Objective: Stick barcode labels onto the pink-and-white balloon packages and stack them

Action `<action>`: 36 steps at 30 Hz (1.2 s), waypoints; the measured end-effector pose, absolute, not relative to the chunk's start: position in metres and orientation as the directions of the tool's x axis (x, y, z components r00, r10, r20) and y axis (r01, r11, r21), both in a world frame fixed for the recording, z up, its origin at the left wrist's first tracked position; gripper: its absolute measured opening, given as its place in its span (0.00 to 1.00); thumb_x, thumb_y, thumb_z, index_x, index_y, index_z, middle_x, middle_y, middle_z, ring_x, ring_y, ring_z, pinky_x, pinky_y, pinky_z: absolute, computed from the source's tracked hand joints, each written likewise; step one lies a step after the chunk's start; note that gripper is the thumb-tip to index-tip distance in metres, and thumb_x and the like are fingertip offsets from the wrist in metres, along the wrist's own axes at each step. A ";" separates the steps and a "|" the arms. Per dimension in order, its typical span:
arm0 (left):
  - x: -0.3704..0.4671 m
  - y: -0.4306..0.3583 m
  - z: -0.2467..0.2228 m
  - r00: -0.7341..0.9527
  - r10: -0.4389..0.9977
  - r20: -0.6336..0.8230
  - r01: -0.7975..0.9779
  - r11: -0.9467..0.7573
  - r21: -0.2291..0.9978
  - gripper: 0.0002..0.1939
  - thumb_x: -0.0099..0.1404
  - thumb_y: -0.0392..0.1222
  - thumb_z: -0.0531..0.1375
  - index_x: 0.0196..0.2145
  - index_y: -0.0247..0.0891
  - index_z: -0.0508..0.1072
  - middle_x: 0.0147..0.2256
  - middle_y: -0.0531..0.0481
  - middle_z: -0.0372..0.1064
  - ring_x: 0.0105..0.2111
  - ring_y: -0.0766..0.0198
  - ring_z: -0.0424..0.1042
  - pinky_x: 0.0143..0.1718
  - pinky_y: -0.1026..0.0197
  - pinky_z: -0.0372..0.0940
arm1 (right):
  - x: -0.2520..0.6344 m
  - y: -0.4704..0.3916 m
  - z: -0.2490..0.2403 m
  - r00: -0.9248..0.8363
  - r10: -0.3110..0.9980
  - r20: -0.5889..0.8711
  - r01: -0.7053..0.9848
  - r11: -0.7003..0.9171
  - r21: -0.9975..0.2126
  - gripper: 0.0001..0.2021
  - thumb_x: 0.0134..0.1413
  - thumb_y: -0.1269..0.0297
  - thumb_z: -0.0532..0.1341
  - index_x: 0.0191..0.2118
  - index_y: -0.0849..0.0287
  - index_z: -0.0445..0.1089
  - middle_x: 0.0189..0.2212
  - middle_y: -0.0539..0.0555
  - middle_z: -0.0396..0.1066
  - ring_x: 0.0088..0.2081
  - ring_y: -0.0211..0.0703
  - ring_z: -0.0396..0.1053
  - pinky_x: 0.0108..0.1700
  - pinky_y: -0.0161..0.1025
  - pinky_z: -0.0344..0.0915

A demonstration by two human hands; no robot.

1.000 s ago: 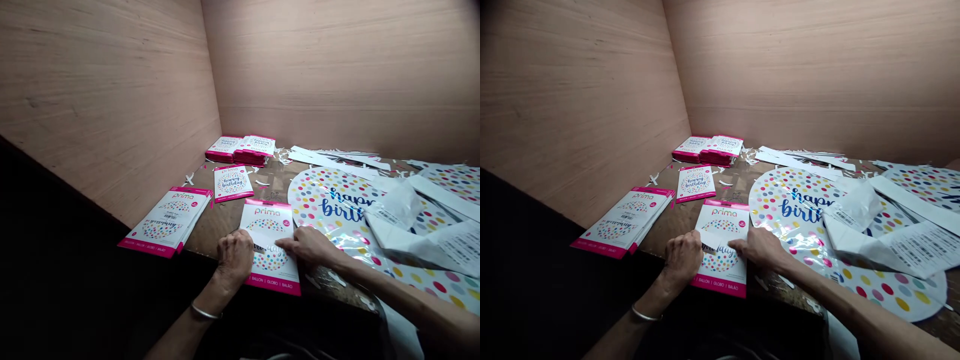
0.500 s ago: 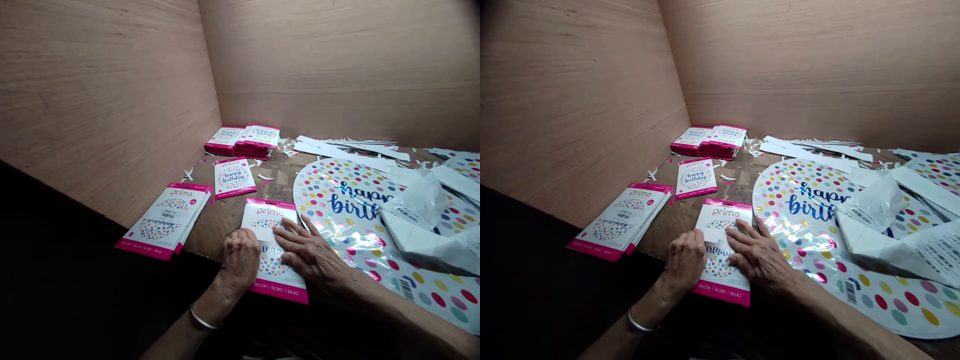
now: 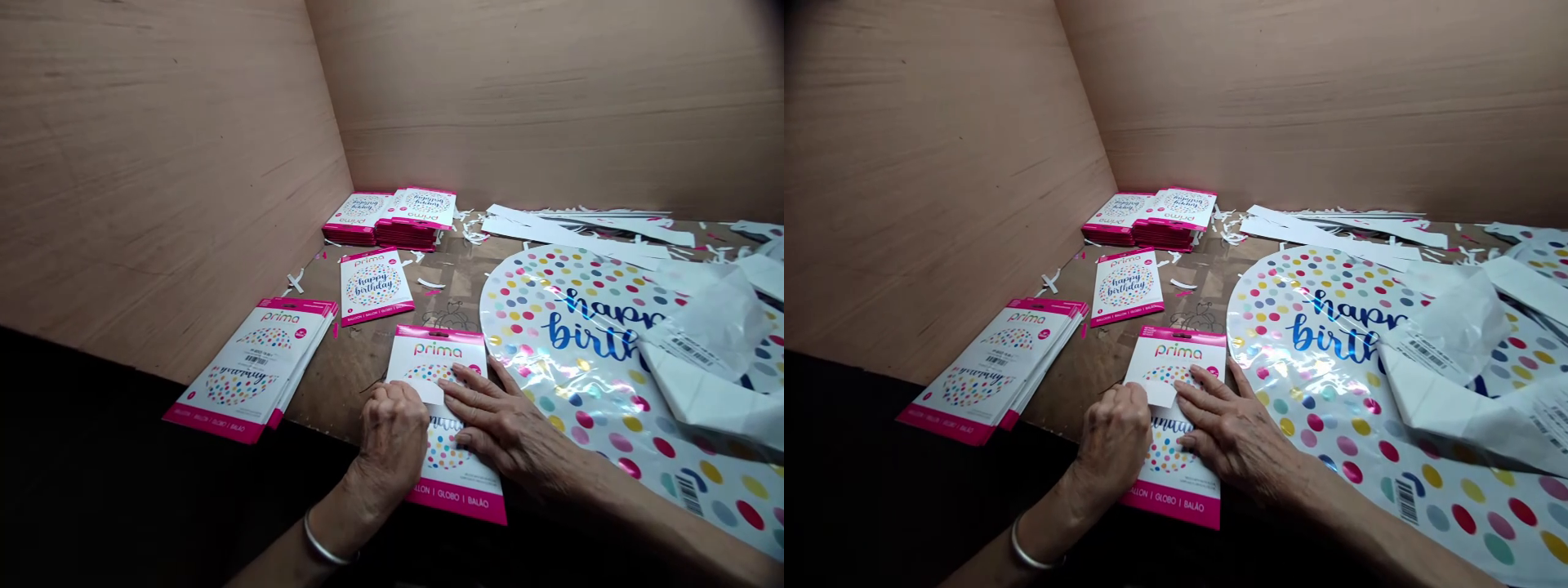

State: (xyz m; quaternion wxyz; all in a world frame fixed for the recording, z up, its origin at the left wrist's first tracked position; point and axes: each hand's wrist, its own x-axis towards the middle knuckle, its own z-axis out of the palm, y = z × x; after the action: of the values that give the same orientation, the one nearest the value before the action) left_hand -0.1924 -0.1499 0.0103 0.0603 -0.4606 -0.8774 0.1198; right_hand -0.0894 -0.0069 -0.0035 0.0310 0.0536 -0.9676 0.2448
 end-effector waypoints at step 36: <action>-0.221 -0.198 0.006 -0.107 0.984 -0.140 0.967 0.136 0.214 0.42 0.60 0.62 0.44 0.61 0.27 0.44 0.62 0.34 0.37 0.62 0.52 0.32 0.59 0.43 0.41 | -0.091 -0.006 -0.008 -0.988 -0.108 0.109 -0.146 0.877 -0.458 0.15 0.62 0.58 0.47 0.38 0.59 0.67 0.59 0.60 0.52 0.63 0.50 0.39 0.60 0.57 0.37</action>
State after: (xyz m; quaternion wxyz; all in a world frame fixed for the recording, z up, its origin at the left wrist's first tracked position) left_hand -0.2211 -0.1975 0.0057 -0.1245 -0.6564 -0.7433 -0.0340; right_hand -0.0911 -0.0064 -0.0081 0.0400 0.0655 -0.9679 0.2394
